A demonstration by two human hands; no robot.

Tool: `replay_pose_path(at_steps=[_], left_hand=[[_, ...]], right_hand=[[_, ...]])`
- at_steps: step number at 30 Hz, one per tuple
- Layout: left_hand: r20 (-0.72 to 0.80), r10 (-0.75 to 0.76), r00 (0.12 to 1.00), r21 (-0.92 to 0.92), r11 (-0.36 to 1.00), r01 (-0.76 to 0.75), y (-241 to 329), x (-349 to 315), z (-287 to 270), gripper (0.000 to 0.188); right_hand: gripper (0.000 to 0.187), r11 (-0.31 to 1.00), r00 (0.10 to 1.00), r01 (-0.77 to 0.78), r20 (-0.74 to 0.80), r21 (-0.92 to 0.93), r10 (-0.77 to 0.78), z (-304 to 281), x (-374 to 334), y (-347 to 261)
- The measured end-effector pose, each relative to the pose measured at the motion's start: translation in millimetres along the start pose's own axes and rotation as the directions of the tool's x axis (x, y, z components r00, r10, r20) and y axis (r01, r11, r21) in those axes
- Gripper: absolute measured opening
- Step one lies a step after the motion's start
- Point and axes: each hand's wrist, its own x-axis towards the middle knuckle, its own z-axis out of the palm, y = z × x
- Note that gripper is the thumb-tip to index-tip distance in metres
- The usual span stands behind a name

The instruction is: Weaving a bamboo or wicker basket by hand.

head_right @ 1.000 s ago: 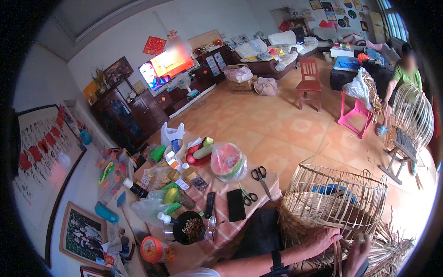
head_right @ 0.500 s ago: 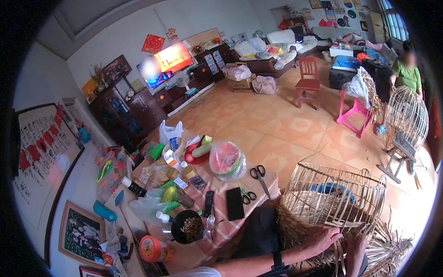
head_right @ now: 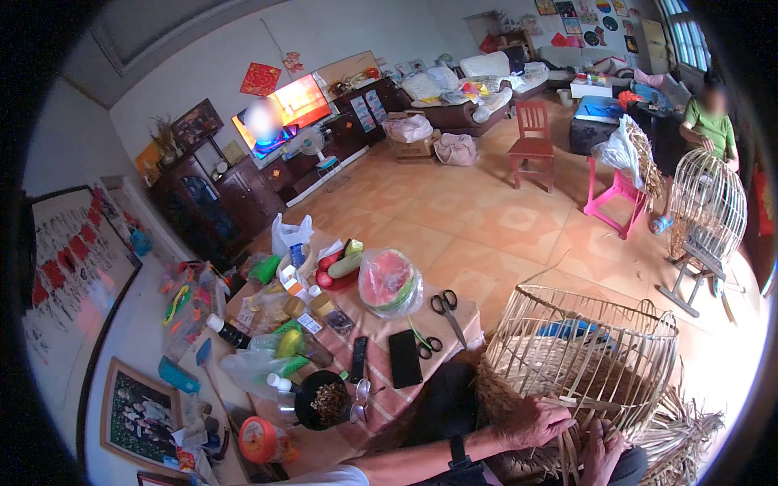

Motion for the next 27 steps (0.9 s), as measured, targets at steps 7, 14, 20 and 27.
replay_pose_path(at_steps=[7, 14, 20, 27], left_hand=[[0.123, -0.146, 0.982, -0.058, 0.986, 0.154, -10, 4, -1, 0.030], [0.166, -0.228, 0.959, -0.063, 0.969, 0.241, -33, 17, -22, 0.034], [-0.048, -0.250, 0.967, 0.029, 0.967, 0.251, -22, -3, -5, 0.017], [-0.036, -0.297, 0.954, -0.302, 0.913, 0.273, -44, -5, 5, 0.014]], right_hand=[[0.032, 1.000, 0.986, 0.016, -0.166, -0.008, -0.017, 5, 4, 32], [0.014, 0.931, 0.984, -0.096, -0.104, 0.353, 0.141, 28, 27, 7], [0.011, 0.837, 0.987, 0.004, -0.137, 0.547, 0.085, -25, 29, 48], [0.019, 0.764, 0.974, -0.059, -0.129, 0.642, 0.184, -58, 14, 49]])
